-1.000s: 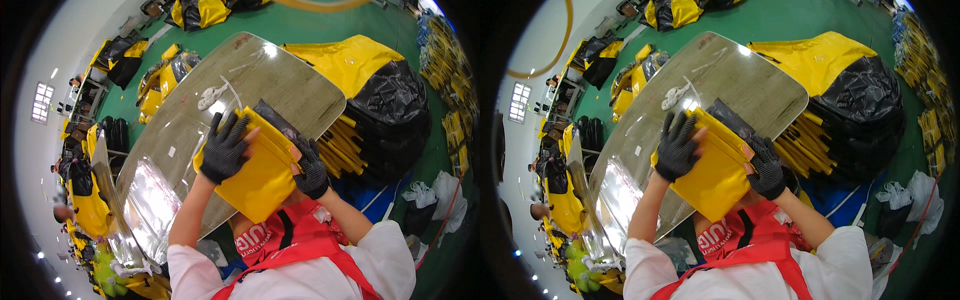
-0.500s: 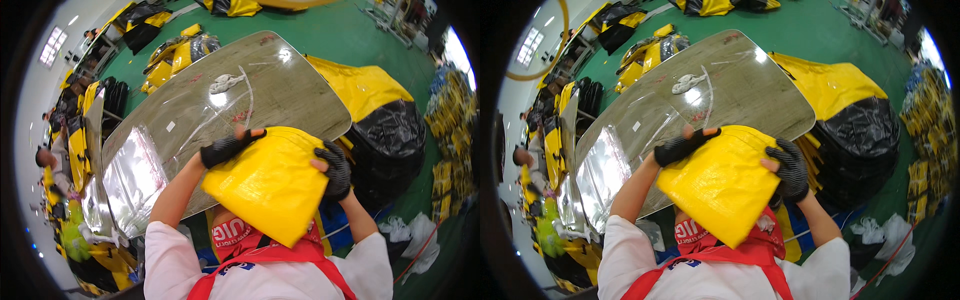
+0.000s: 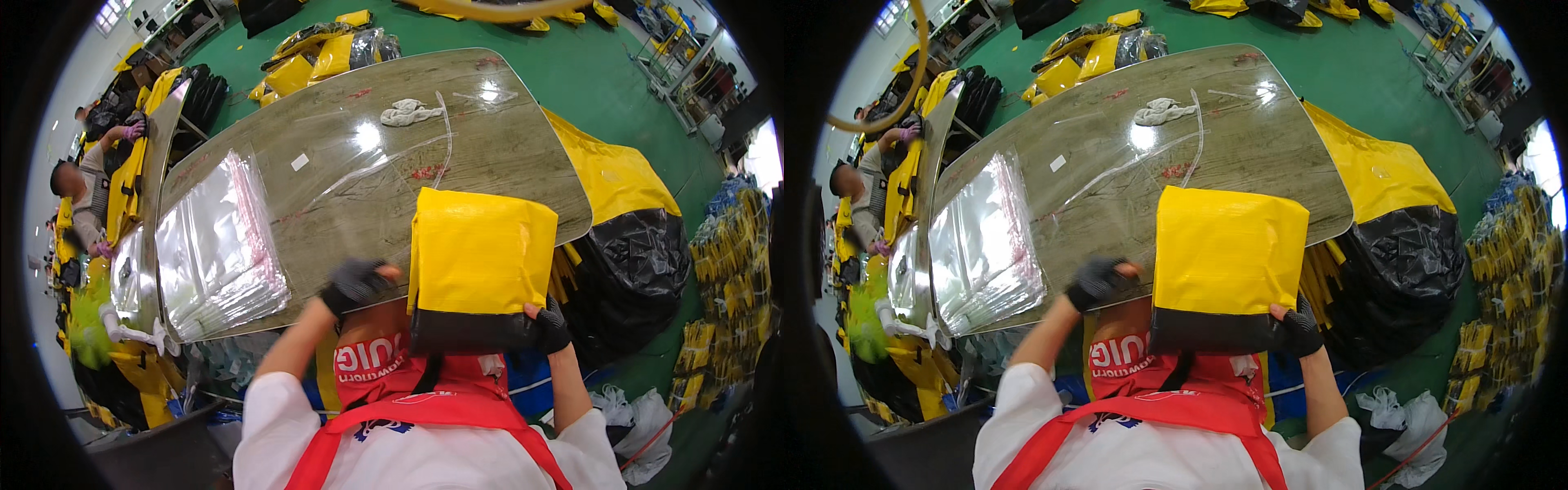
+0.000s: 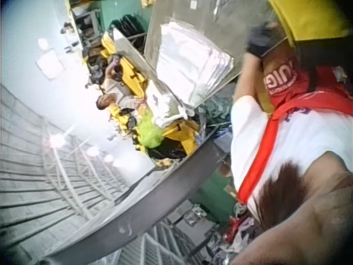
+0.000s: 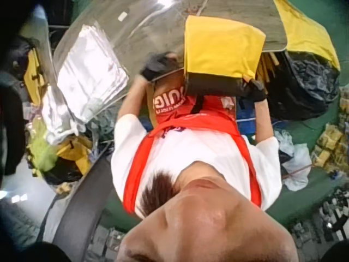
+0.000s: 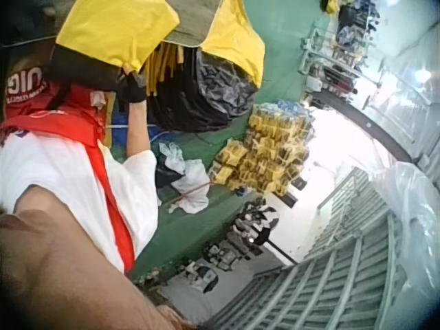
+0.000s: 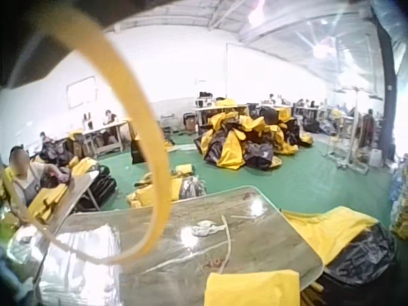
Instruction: The person repeatedly folds yellow and black delivery bags and places them into clear plastic packaging sleeves. The person handles each bag one at a time, folds it, and inserts it into a sleeve on a table in a factory setting.
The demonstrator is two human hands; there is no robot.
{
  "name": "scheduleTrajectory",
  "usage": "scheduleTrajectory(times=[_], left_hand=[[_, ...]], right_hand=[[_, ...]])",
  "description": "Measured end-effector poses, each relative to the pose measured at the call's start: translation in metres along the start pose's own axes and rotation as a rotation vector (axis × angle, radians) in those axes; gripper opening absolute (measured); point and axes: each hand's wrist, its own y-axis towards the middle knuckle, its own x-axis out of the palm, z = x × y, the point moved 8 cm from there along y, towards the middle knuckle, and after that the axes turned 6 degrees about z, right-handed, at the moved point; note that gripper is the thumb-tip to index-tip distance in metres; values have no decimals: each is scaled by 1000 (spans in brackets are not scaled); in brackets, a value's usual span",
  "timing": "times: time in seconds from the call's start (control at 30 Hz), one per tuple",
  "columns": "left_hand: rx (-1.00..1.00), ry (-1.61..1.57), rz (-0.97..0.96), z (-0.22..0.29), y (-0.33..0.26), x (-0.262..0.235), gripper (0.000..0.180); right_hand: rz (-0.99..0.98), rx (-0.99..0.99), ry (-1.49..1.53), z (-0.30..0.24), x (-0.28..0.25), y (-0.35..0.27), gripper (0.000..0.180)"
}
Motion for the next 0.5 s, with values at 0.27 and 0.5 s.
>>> scheduleTrajectory(times=[0.27, 0.5], left_hand=[[282, 912, -6, -40, 7, -71, 43], [157, 689, 39, -38, 9, -63, 47]], right_hand=[[-39, 5, -144, 6, 5, -13, 60], [-67, 35, -264, -9, 23, -21, 58]])
